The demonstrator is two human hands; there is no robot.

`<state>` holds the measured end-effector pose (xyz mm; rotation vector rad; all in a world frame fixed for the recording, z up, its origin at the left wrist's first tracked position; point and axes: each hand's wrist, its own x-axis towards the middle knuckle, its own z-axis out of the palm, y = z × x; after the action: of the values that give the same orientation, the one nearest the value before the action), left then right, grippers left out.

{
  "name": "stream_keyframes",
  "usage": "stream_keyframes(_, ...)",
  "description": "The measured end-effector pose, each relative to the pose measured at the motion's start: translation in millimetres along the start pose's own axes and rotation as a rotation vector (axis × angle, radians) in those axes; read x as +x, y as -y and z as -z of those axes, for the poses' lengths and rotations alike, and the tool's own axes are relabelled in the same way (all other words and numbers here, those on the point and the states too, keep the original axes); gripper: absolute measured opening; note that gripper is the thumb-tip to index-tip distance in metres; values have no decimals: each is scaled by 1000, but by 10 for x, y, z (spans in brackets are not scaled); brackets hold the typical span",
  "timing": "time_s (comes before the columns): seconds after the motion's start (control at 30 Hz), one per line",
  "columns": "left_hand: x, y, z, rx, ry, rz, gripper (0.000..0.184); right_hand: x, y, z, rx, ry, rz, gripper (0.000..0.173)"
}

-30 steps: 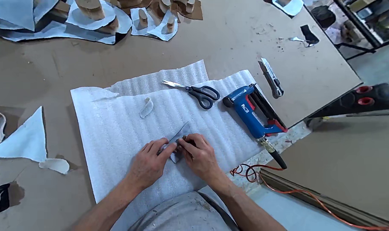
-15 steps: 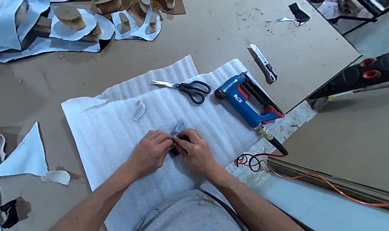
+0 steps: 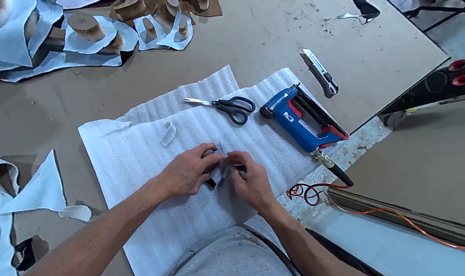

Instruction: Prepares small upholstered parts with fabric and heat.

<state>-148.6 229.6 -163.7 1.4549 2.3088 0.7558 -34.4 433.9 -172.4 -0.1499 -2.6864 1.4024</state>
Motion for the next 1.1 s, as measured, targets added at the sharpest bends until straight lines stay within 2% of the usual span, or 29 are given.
stream_keyframes(0.1,54,1,33,60,86,-39,56,-82,22,3,-260,-137,-53,28)
stream_keyframes(0.2,41,14,13,59,95,-15,46,-83,92,13,-506,-15,-139,37)
stream_keyframes(0.27,-2,-18,-36,38,41,37,45,-1,198,18,-547,85,-185,30)
stream_keyframes(0.37,-102,-164,-157,-20,-115,232,38,204,248,-1,-480,203,-154,13)
stream_keyframes(0.47,-129,-375,-269,-48,-248,490,35,389,190,106,-465,164,-22,12)
stream_keyframes(0.53,-145,-428,-318,-42,-293,571,35,486,112,417,-593,39,-14,23)
stream_keyframes(0.63,-181,-471,-345,-23,-344,636,35,536,-188,1023,-701,-78,-163,51)
stream_keyframes(0.73,-175,-524,-377,4,-372,691,36,534,-593,1265,-747,-70,-308,74)
stream_keyframes(0.8,-167,-556,-416,21,-385,717,36,613,-661,1329,-732,-25,-331,75)
stream_keyframes(0.9,-156,-567,-452,27,-406,741,36,789,-554,1479,-701,55,-372,75)
stream_keyframes(0.97,-161,-565,-482,25,-429,738,36,743,-315,1629,-725,56,-420,64)
stream_keyframes(1.03,-175,-551,-499,10,-457,740,35,492,50,1720,-764,87,-371,52)
stream_keyframes(1.1,-182,-542,-505,-17,-468,747,35,51,350,1706,-647,156,-268,48)
